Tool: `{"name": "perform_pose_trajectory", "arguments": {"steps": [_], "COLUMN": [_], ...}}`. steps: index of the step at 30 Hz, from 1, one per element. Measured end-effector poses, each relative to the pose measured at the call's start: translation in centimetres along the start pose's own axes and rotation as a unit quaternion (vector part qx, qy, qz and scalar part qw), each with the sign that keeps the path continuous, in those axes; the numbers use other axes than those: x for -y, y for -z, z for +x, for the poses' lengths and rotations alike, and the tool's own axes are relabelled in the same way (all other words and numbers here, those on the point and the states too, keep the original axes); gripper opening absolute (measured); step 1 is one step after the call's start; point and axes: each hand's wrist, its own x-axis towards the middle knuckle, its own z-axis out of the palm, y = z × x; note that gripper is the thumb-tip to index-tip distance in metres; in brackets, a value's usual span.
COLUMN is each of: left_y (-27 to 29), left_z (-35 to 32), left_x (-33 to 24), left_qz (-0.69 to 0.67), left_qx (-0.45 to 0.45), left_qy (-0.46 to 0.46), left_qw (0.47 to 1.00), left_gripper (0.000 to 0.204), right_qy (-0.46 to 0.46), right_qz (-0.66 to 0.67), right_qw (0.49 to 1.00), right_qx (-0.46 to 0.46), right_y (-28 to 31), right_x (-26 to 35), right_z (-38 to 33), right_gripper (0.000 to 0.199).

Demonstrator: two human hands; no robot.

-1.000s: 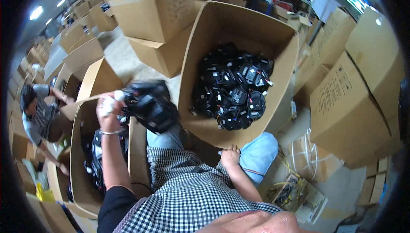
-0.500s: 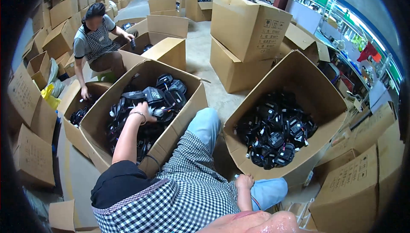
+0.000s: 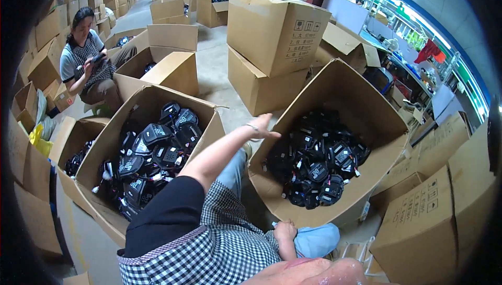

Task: The person sorts electronic display modules by hand, taking them from cardboard boxes and inspecting them.

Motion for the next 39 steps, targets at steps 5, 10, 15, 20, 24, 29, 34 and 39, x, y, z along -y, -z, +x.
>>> {"name": "perform_pose_trajectory", "arguments": {"steps": [5,10,15,20,24,29,34,39], "left_y": [-7.9,-14.0,-14.5,-11.1,-9.2,-9.7,-8.6,-6.9], "left_z": [2.9,-6.8,-10.4,-3.3,1.9,3.6,-0.5,-4.3], "left_x": [0.5,2.7,3.2,3.9,3.0,1.0,1.1,1.9], "left_qz": [-0.138,-0.088,-0.063,-0.046,0.012,0.041,0.044,-0.037], "left_qx": [-0.060,-0.058,-0.110,-0.094,-0.053,-0.073,-0.108,-0.148], "left_qy": [0.178,0.136,0.133,0.155,0.154,0.102,0.075,0.085], "left_qw": [0.972,0.985,0.983,0.982,0.987,0.991,0.990,0.985], "left_gripper": [0.052,0.035,0.037,0.040,0.035,0.031,0.028,0.029], "right_qy": [0.028,0.048,-0.103,-0.025,0.030,-0.117,-0.213,-0.158], "right_qz": [-0.013,0.008,0.039,0.069,0.234,0.317,0.294,0.306], "right_qw": [1.000,0.999,0.971,0.996,0.945,0.918,0.896,0.905], "right_qx": [0.005,0.016,0.211,0.054,-0.225,-0.210,-0.257,-0.251], "right_y": [-0.6,-1.7,1.2,1.4,4.9,10.8,14.9,13.1], "right_x": [-0.1,-0.5,1.3,0.4,0.5,-2.4,-3.5,-3.5], "right_z": [0.5,-1.1,-1.3,-1.8,-2.8,-4.1,-5.4,-3.9], "right_gripper": [0.024,0.031,0.039,0.026,0.017,0.016,0.019,0.020]}}
